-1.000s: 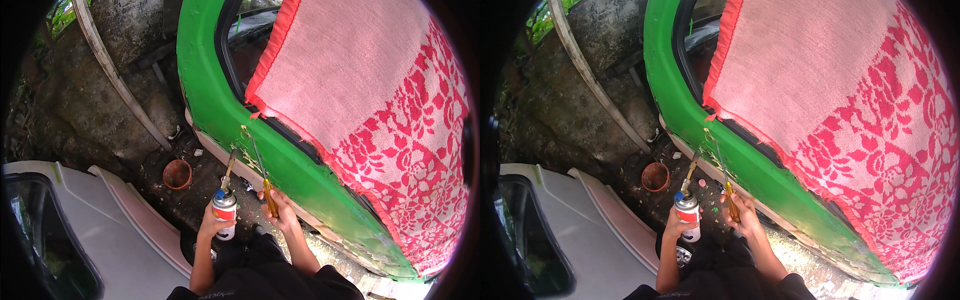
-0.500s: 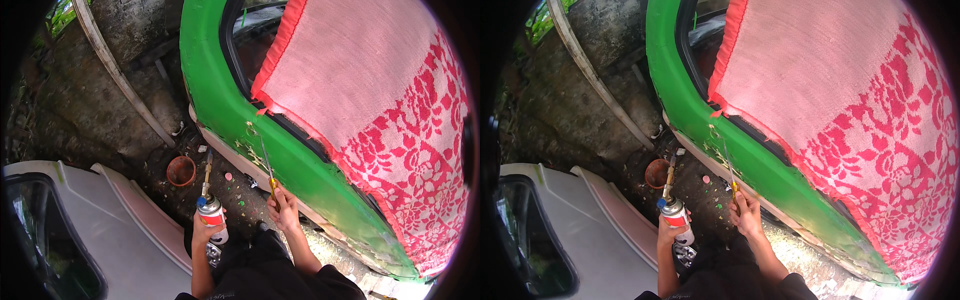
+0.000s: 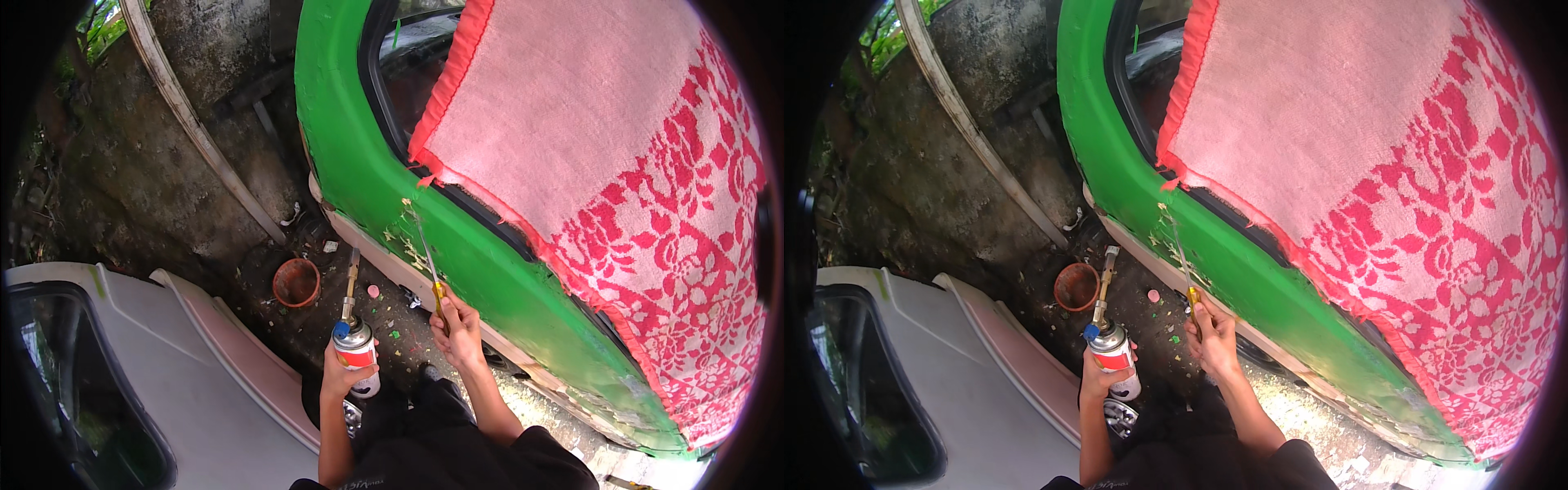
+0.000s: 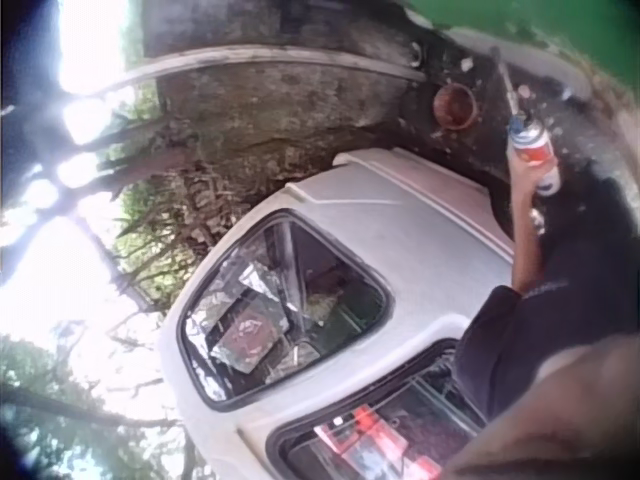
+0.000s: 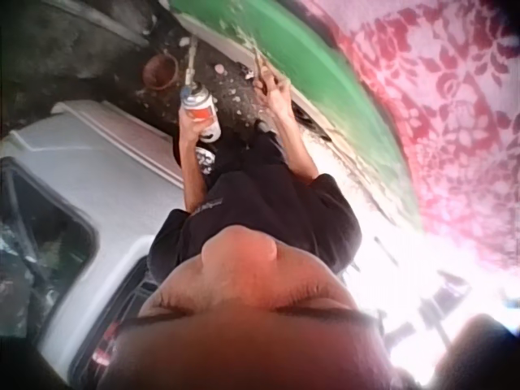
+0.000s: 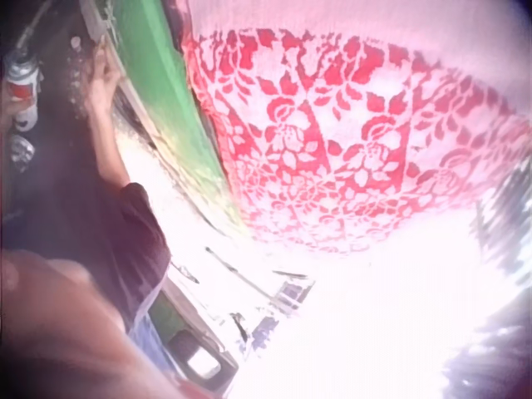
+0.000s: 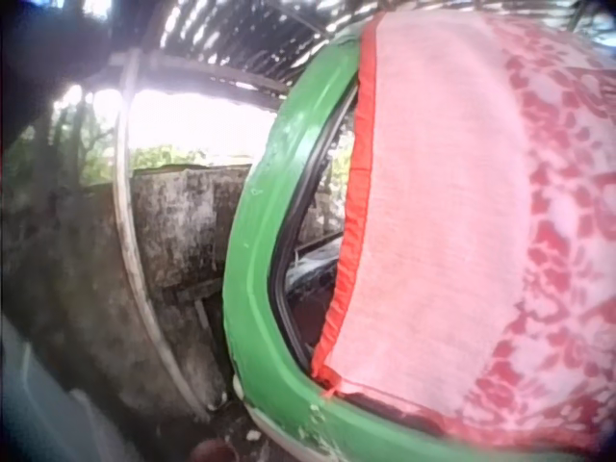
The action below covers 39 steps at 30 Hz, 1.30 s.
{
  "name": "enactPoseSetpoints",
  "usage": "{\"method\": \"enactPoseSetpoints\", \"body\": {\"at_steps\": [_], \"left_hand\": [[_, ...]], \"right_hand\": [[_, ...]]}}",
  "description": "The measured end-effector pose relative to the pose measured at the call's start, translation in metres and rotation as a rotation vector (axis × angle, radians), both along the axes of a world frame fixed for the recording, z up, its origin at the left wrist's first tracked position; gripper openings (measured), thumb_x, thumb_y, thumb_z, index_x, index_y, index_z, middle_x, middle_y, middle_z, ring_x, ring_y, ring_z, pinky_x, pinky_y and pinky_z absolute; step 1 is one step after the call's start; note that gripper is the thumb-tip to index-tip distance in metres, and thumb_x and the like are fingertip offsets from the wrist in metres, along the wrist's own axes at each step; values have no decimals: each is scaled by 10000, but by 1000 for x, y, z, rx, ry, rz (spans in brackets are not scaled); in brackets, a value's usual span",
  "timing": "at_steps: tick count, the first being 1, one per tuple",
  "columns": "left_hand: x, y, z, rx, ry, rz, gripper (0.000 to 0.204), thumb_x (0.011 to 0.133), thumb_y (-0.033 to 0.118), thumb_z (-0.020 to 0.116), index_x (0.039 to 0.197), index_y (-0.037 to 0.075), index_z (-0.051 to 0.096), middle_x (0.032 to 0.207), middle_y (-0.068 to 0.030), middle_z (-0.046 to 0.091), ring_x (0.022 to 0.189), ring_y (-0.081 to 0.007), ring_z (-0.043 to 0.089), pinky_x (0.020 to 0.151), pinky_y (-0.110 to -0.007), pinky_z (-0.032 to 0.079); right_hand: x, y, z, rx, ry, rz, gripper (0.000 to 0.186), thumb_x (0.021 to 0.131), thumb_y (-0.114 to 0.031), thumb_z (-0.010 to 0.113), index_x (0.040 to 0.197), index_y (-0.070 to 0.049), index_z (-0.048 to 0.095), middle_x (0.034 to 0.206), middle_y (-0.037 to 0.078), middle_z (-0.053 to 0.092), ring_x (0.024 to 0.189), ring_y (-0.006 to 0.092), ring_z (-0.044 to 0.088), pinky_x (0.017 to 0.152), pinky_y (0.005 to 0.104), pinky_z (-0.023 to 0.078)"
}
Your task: The person uses a chisel and hammer to scrape and remove old paint from the side panel of a green car. They then retrieve a spray can and a lighter, ignite the lighter, and apply heat to the car panel while continuing to scrape the surface.
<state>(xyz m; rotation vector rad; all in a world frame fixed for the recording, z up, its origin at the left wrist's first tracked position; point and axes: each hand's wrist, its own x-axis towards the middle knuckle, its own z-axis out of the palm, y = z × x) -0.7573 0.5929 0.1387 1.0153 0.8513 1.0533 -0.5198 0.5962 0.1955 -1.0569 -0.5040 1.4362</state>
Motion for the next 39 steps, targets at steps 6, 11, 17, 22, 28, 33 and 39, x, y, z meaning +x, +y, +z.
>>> {"method": "enactPoseSetpoints", "body": {"at_steps": [6, 11, 17, 22, 28, 33, 39], "left_hand": [[2, 4, 1, -31, -19, -8, 653, 598, -32, 844, 1177, 14, 545, 1034, -127, 685, 868, -198, 683, 771, -343, 572], [7, 8, 11, 1, -23, -2, 636, 583, 4, 845, 1159, 9, 575, 1022, -119, 682, 859, -204, 678, 770, -353, 562], [9, 9, 12, -8, -19, -12, 623, 589, 1, 833, 1158, 11, 578, 1025, -117, 682, 857, -201, 680, 771, -350, 559], [12, 12, 11, -23, -25, -20, 621, 583, 0, 835, 1151, 10, 583, 1022, -120, 683, 855, -205, 681, 772, -347, 558], [8, 7, 24, -2, -48, -23, 624, 580, 19, 844, 1145, 2, 580, 1020, -118, 681, 857, -203, 680, 771, -348, 558], [9, 16, 12, -3, -10, -34, 645, 585, 3, 849, 1164, 9, 566, 1034, -123, 678, 864, -201, 675, 777, -350, 557], [12, 20, 2, 57, -25, -39, 658, 592, -9, 850, 1179, 10, 553, 1037, -124, 679, 871, -200, 677, 776, -347, 560]], "right_hand": [[3, 2, 2, -22, -4, -5, 421, 1076, -233, 453, 1481, -115, 455, 693, 4, 456, 429, 48, 326, 375, 213, 268], [14, -9, 13, -17, 5, 27, 422, 1076, -234, 455, 1481, -118, 456, 679, -1, 451, 428, 49, 324, 378, 211, 263], [10, -6, 6, -40, 12, 18, 422, 1072, -237, 460, 1483, -141, 456, 685, 2, 444, 433, 45, 308, 380, 210, 253], [-1, 15, 12, -39, 20, 29, 434, 1071, -238, 456, 1497, -152, 436, 692, 7, 444, 432, 47, 300, 384, 218, 253], [5, -9, 2, -35, -39, 4, 439, 1067, -252, 481, 1495, -162, 445, 692, 3, 459, 429, 53, 314, 379, 239, 256], [-2, 8, 3, -38, -9, 7, 440, 1070, -236, 470, 1499, -147, 434, 687, 14, 466, 436, 56, 332, 376, 228, 269], [-4, 0, 6, -24, -55, -10, 434, 1068, -270, 475, 1481, -137, 454, 682, 11, 434, 439, 48, 316, 380, 207, 244]]}}
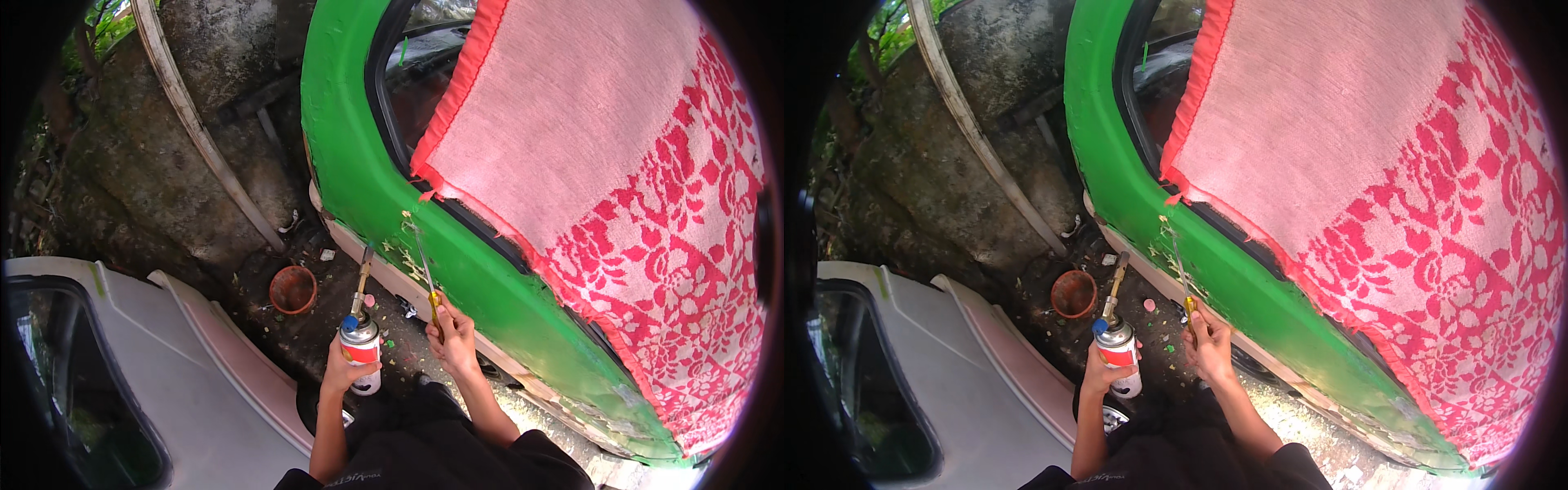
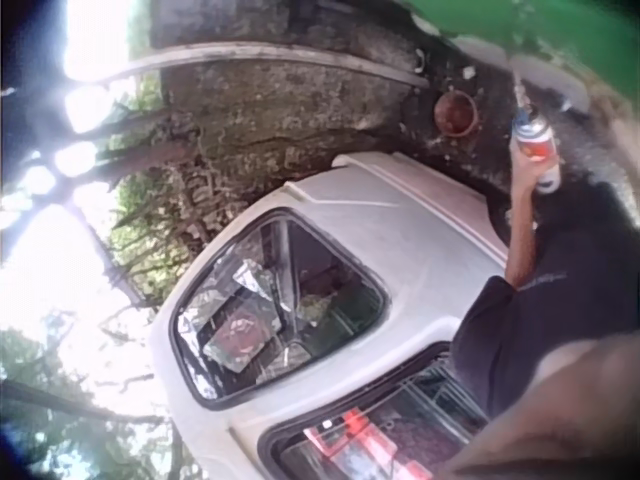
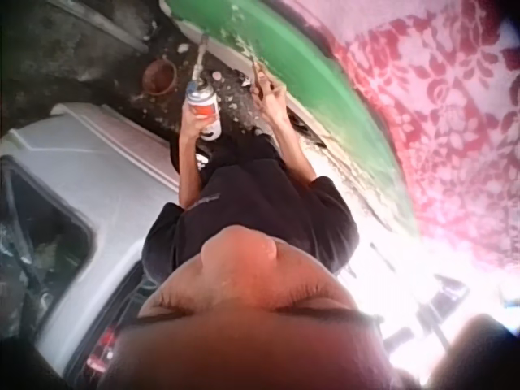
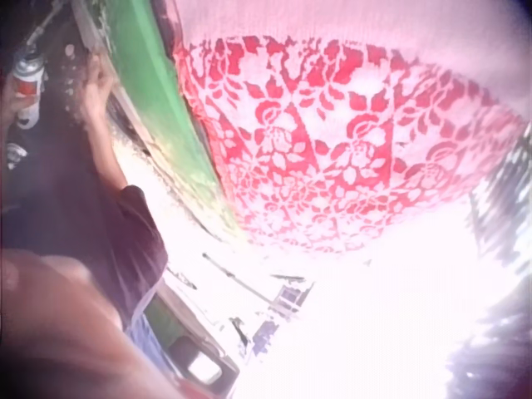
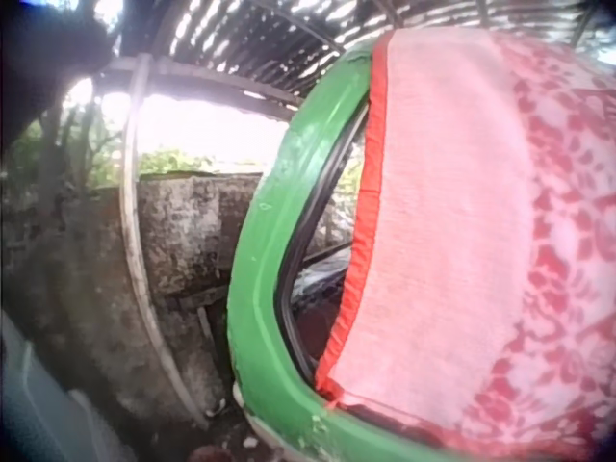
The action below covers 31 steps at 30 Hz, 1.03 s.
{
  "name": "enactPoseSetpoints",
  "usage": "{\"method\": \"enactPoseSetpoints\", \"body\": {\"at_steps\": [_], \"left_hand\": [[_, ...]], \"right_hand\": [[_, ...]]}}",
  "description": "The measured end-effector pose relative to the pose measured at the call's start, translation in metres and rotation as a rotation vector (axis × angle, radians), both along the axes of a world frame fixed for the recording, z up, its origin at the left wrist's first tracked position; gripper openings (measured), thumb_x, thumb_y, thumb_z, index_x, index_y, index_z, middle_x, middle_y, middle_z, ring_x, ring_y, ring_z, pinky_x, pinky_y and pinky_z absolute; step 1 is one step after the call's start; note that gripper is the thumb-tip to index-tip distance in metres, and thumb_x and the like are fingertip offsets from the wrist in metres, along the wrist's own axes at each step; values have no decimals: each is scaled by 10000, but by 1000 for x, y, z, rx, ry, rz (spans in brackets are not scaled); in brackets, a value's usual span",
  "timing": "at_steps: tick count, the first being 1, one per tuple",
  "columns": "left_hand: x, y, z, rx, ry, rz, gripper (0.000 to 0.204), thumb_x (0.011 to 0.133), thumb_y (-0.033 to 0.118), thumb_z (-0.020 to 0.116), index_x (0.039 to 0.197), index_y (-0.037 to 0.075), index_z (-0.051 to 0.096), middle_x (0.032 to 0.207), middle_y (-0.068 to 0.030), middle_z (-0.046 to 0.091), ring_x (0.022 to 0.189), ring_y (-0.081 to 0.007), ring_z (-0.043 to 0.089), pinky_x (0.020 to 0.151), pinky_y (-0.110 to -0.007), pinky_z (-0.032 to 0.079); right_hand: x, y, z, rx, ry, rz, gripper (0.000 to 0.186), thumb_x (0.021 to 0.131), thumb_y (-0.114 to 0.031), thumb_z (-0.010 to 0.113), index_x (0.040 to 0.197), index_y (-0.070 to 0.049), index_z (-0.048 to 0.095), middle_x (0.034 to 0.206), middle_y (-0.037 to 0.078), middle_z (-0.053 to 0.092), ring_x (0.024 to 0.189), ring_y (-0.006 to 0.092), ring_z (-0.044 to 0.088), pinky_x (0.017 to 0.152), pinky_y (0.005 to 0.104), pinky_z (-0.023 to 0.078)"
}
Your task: The person uses a chisel and hammer to scrape and remove old paint from the side panel of a green car. They then retrieve a spray can and a lighter, ignite the lighter, and apply heat to the car panel while continuing to scrape the surface.
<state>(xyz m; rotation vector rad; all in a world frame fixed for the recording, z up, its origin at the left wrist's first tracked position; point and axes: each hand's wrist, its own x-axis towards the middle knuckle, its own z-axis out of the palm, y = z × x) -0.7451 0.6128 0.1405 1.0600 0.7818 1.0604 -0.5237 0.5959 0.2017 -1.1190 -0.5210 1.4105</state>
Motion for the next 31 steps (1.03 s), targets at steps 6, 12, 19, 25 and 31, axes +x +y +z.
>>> {"method": "enactPoseSetpoints", "body": {"at_steps": [6, 12, 19, 25, 31], "left_hand": [[-2, -3, 5, -48, 27, 1, 630, 591, -12, 842, 1159, 7, 571, 1029, -122, 681, 867, -200, 679, 778, -349, 560], [-2, -10, 2, -81, 14, 2, 623, 586, -8, 843, 1151, 4, 581, 1028, -120, 683, 861, -199, 680, 781, -351, 561], [-9, -18, 2, -84, 12, 32, 622, 586, -13, 838, 1151, 5, 580, 1026, -119, 685, 859, -201, 681, 781, -351, 561], [-15, -25, -9, -107, -7, 25, 666, 603, -61, 836, 1191, 28, 537, 1046, -119, 688, 868, -185, 684, 780, -339, 577], [-12, -26, -5, -21, 20, 15, 640, 625, -37, 837, 1188, 29, 540, 1055, -115, 690, 884, -185, 686, 794, -341, 575]], "right_hand": [[14, -14, 2, -22, 24, 10, 437, 1073, -256, 459, 1494, -142, 439, 696, 15, 446, 431, 45, 308, 382, 201, 258], [7, -6, -5, 29, 26, -46, 426, 1071, -233, 473, 1484, -130, 457, 663, 4, 476, 419, 45, 329, 369, 224, 268], [1, 2, -4, 22, -29, -23, 423, 1074, -241, 454, 1488, -158, 454, 684, 15, 453, 436, 45, 304, 387, 208, 260], [3, 8, 12, -14, -13, 29, 407, 1071, -256, 465, 1467, -160, 478, 689, 19, 466, 421, 46, 307, 372, 201, 255], [20, -14, -13, 1, -19, 15, 470, 1054, -290, 505, 1508, -192, 433, 697, 37, 474, 414, 42, 313, 353, 196, 269]]}}
